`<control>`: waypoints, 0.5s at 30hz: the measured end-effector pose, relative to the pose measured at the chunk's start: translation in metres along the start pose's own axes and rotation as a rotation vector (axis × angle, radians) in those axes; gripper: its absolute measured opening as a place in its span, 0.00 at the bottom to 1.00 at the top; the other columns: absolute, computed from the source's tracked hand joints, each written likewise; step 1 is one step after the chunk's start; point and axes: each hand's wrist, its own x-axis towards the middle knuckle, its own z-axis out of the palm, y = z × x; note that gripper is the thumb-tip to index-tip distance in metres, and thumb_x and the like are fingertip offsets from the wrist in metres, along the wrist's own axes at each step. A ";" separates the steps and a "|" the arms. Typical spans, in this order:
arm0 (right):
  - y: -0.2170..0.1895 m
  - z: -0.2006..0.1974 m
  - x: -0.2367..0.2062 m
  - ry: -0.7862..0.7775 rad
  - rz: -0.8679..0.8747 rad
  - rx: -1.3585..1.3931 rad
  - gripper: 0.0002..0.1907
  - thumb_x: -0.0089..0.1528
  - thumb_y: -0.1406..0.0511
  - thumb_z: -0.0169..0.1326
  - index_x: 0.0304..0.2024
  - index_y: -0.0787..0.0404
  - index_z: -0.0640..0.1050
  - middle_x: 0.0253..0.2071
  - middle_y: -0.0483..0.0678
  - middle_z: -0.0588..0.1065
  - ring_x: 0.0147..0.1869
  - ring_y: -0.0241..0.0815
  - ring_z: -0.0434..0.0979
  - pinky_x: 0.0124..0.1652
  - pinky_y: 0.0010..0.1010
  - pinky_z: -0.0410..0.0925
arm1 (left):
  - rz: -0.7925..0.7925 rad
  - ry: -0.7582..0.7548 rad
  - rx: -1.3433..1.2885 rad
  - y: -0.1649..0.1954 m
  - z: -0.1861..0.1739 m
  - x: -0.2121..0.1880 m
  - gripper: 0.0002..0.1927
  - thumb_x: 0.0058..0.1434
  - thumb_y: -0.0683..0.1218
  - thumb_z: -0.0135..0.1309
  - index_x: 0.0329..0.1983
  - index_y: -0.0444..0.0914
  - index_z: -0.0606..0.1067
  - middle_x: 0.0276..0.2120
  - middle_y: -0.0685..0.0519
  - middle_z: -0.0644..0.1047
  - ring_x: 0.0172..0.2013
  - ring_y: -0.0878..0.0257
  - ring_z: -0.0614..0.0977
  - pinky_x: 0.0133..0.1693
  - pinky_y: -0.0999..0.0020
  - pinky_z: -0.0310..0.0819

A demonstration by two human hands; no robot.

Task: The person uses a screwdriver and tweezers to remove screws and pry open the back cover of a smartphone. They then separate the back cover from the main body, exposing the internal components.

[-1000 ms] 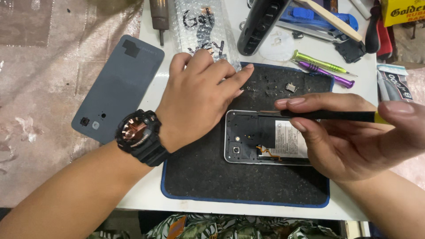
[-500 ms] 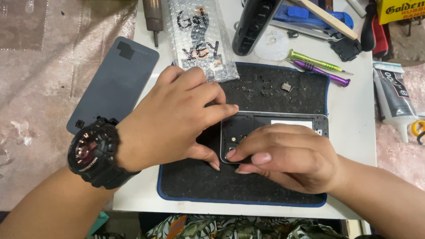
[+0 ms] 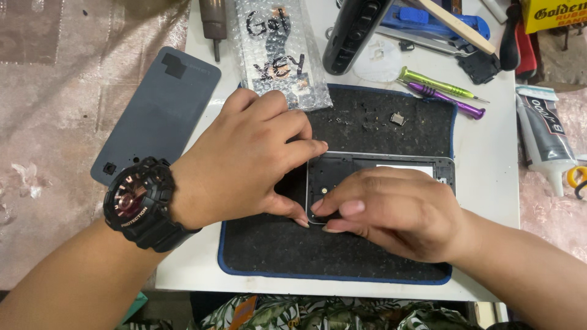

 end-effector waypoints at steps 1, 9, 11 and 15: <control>-0.001 0.000 0.001 -0.019 0.005 -0.028 0.28 0.58 0.74 0.65 0.54 0.61 0.64 0.41 0.55 0.79 0.44 0.49 0.86 0.40 0.34 0.79 | 0.002 0.004 -0.002 0.000 0.000 0.000 0.45 0.31 0.72 0.68 0.50 0.43 0.81 0.41 0.58 0.74 0.47 0.57 0.71 0.48 0.56 0.61; -0.015 -0.011 0.011 -0.051 -0.098 -0.160 0.12 0.59 0.69 0.63 0.44 0.63 0.78 0.41 0.59 0.76 0.45 0.54 0.83 0.45 0.43 0.79 | 0.002 0.024 -0.028 -0.001 0.002 0.000 0.42 0.33 0.70 0.69 0.49 0.43 0.81 0.41 0.57 0.75 0.47 0.56 0.71 0.48 0.55 0.61; -0.013 -0.014 0.016 -0.039 -0.106 -0.095 0.10 0.60 0.68 0.62 0.43 0.64 0.80 0.41 0.57 0.78 0.44 0.51 0.84 0.46 0.42 0.80 | 0.012 0.039 -0.042 -0.002 0.002 0.001 0.42 0.33 0.70 0.68 0.49 0.43 0.81 0.41 0.58 0.75 0.47 0.56 0.71 0.48 0.55 0.61; -0.018 -0.017 0.024 -0.064 -0.059 0.025 0.05 0.62 0.70 0.58 0.41 0.63 0.81 0.41 0.55 0.79 0.44 0.50 0.86 0.45 0.38 0.82 | 0.003 0.025 -0.063 -0.002 0.003 0.000 0.42 0.34 0.70 0.68 0.48 0.43 0.81 0.41 0.57 0.75 0.47 0.56 0.71 0.48 0.55 0.61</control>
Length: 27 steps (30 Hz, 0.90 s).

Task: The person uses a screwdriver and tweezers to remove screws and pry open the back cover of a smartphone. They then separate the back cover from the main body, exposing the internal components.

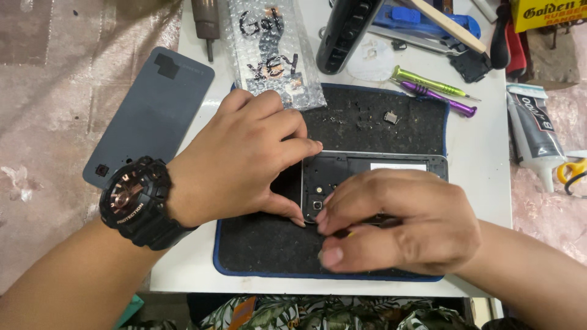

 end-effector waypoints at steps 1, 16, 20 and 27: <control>-0.003 0.001 0.001 -0.014 0.021 0.017 0.06 0.61 0.70 0.58 0.41 0.62 0.82 0.41 0.54 0.79 0.45 0.49 0.86 0.45 0.37 0.82 | 0.008 0.009 -0.005 -0.001 0.000 0.000 0.42 0.34 0.70 0.68 0.49 0.42 0.81 0.41 0.58 0.75 0.47 0.56 0.71 0.48 0.55 0.61; 0.001 0.013 -0.012 0.063 0.018 0.044 0.07 0.62 0.66 0.65 0.43 0.54 0.83 0.42 0.48 0.75 0.46 0.45 0.83 0.52 0.45 0.79 | 0.024 0.014 -0.008 -0.001 0.001 -0.001 0.42 0.34 0.69 0.69 0.49 0.41 0.81 0.41 0.57 0.75 0.47 0.56 0.71 0.47 0.55 0.61; -0.004 0.009 -0.009 -0.028 0.081 0.052 0.10 0.60 0.68 0.62 0.44 0.56 0.83 0.43 0.50 0.79 0.47 0.46 0.86 0.52 0.46 0.79 | 0.021 0.011 -0.003 -0.001 0.000 -0.001 0.42 0.34 0.69 0.69 0.49 0.41 0.81 0.41 0.57 0.75 0.47 0.56 0.71 0.47 0.55 0.61; 0.004 0.018 -0.007 0.012 0.009 0.045 0.09 0.66 0.64 0.61 0.48 0.59 0.79 0.49 0.57 0.75 0.53 0.55 0.81 0.59 0.49 0.76 | 0.033 0.042 -0.002 -0.001 0.002 -0.001 0.36 0.41 0.65 0.72 0.49 0.41 0.81 0.42 0.56 0.75 0.47 0.56 0.72 0.47 0.56 0.61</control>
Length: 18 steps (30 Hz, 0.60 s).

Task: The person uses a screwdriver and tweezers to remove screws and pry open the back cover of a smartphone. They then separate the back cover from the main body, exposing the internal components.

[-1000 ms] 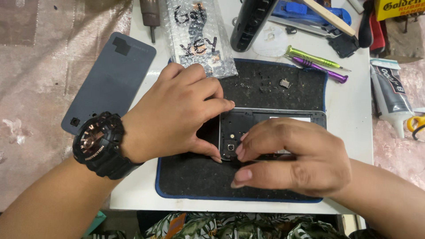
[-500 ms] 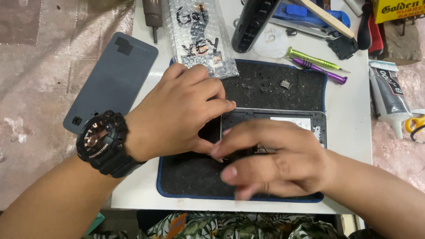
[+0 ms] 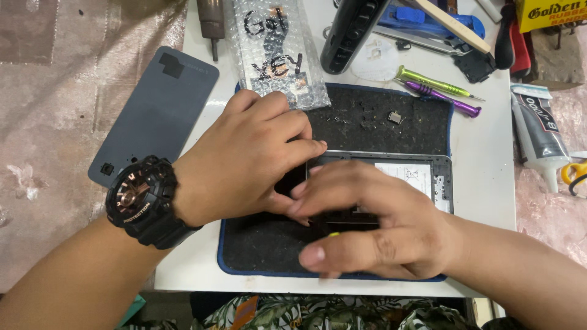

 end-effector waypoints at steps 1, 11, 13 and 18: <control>0.000 0.000 -0.002 0.032 0.013 0.008 0.09 0.66 0.65 0.62 0.47 0.57 0.80 0.47 0.54 0.75 0.51 0.51 0.81 0.58 0.48 0.76 | -0.005 -0.009 0.001 0.000 0.000 0.000 0.38 0.39 0.67 0.71 0.49 0.41 0.81 0.41 0.56 0.75 0.47 0.56 0.72 0.47 0.56 0.61; 0.002 0.000 -0.008 -0.024 0.094 0.044 0.10 0.58 0.65 0.61 0.42 0.60 0.81 0.47 0.54 0.77 0.53 0.50 0.82 0.58 0.52 0.76 | -0.015 -0.020 0.013 0.001 0.000 0.001 0.38 0.39 0.67 0.70 0.49 0.42 0.81 0.41 0.57 0.75 0.47 0.57 0.72 0.47 0.56 0.61; 0.002 0.000 -0.009 -0.005 0.055 0.071 0.10 0.58 0.64 0.63 0.42 0.58 0.81 0.47 0.53 0.74 0.54 0.50 0.80 0.59 0.51 0.74 | -0.014 -0.018 0.015 0.001 0.000 0.000 0.38 0.38 0.67 0.70 0.49 0.42 0.81 0.42 0.57 0.75 0.47 0.57 0.72 0.47 0.56 0.62; -0.002 -0.003 -0.010 0.019 0.153 0.068 0.11 0.60 0.67 0.66 0.45 0.52 0.82 0.45 0.48 0.75 0.52 0.44 0.81 0.61 0.47 0.76 | -0.010 -0.026 0.010 0.001 -0.001 0.000 0.42 0.35 0.69 0.69 0.50 0.41 0.81 0.41 0.57 0.75 0.47 0.56 0.71 0.47 0.56 0.62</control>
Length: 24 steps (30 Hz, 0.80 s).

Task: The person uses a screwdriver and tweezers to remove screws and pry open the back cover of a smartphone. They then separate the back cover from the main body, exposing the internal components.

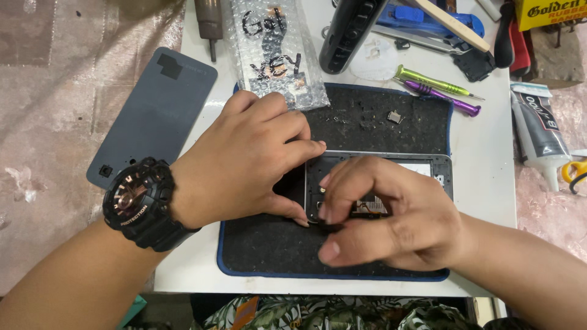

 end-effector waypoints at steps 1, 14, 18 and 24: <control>0.000 0.000 0.001 -0.014 0.011 0.000 0.11 0.60 0.68 0.65 0.44 0.53 0.82 0.45 0.48 0.76 0.51 0.43 0.82 0.60 0.48 0.76 | -0.001 -0.003 -0.007 0.000 0.000 0.000 0.42 0.35 0.69 0.69 0.50 0.41 0.81 0.41 0.57 0.75 0.47 0.56 0.71 0.47 0.56 0.61; 0.003 -0.002 -0.004 0.032 0.011 -0.010 0.09 0.61 0.66 0.65 0.43 0.50 0.81 0.46 0.44 0.77 0.50 0.41 0.83 0.62 0.49 0.72 | -0.006 -0.015 -0.002 0.000 -0.001 0.000 0.42 0.35 0.70 0.69 0.50 0.42 0.81 0.40 0.58 0.75 0.47 0.57 0.72 0.47 0.57 0.61; 0.003 -0.004 -0.001 -0.062 0.033 -0.011 0.08 0.60 0.68 0.63 0.42 0.53 0.81 0.46 0.44 0.81 0.52 0.43 0.87 0.64 0.52 0.70 | -0.022 -0.027 -0.024 0.000 0.000 0.001 0.42 0.37 0.70 0.69 0.50 0.42 0.81 0.40 0.58 0.75 0.46 0.57 0.71 0.46 0.57 0.61; 0.004 0.001 0.007 0.008 -0.135 0.002 0.06 0.65 0.67 0.63 0.43 0.53 0.81 0.43 0.50 0.74 0.49 0.51 0.81 0.51 0.40 0.76 | -0.012 -0.025 -0.008 0.000 -0.001 0.000 0.42 0.35 0.70 0.69 0.50 0.42 0.81 0.40 0.58 0.75 0.46 0.57 0.71 0.47 0.57 0.62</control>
